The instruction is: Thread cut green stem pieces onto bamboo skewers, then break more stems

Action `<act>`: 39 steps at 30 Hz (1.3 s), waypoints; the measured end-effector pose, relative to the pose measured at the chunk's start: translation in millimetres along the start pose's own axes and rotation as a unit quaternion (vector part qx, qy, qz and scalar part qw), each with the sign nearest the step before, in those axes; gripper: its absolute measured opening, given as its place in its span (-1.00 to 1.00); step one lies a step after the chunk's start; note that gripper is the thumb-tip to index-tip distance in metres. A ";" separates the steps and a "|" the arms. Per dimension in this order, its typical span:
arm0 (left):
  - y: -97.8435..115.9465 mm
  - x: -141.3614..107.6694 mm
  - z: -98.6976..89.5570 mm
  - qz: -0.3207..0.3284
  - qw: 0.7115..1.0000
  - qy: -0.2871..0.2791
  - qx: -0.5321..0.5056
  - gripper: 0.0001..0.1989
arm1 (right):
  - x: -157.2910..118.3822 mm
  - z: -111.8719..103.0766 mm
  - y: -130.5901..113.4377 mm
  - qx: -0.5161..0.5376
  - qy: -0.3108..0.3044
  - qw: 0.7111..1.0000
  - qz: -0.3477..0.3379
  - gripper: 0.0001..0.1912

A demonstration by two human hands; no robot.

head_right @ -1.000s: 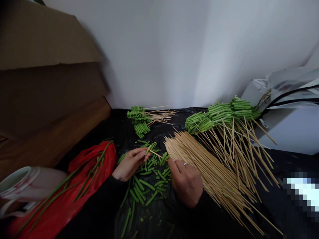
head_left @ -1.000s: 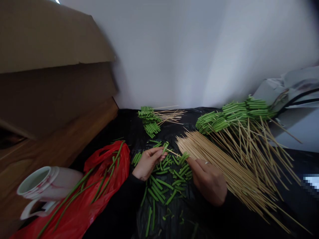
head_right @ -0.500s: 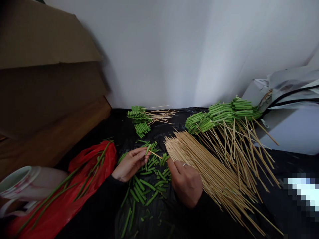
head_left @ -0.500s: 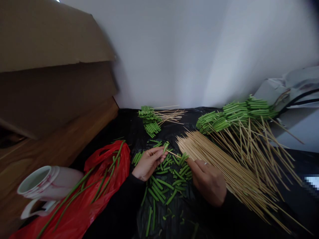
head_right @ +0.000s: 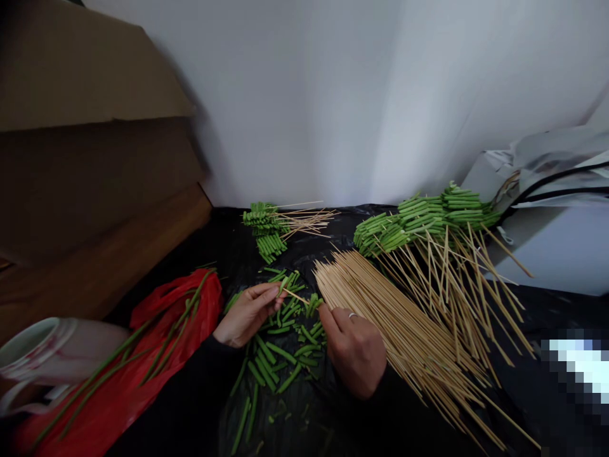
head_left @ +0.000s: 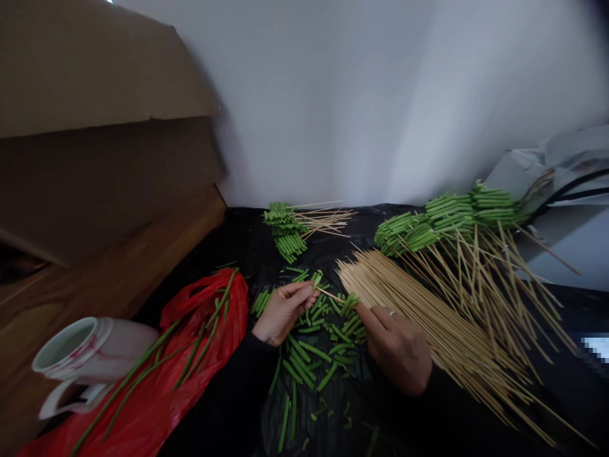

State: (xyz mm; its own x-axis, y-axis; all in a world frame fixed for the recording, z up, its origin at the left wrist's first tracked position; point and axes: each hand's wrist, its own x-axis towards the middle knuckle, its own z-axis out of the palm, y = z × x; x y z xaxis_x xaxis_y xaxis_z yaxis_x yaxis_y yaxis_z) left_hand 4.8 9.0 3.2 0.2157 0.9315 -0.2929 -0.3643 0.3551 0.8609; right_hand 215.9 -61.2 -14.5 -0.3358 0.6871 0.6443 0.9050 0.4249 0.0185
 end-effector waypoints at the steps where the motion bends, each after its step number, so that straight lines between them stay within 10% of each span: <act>1: 0.1 0.3 -0.2 0.001 1.000 0.002 0.004 -0.72 | -0.2 -0.2 -0.4 0.001 0.000 1.000 0.000 -0.67; 39: 1.0 1.3 -4.6 -0.021 1.000 -0.004 -0.007 -0.79 | -1.5 -1.0 -5.8 0.028 0.007 1.000 0.003 -0.73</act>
State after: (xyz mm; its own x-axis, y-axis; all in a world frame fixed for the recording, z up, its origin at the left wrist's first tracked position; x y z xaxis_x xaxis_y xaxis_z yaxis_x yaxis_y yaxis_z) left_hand 0.6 10.9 1.8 0.2375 0.9154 -0.3249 -0.3681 0.3944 0.8420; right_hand 211.4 -65.2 -14.8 -0.3259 0.6821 0.6546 0.8909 0.4533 -0.0288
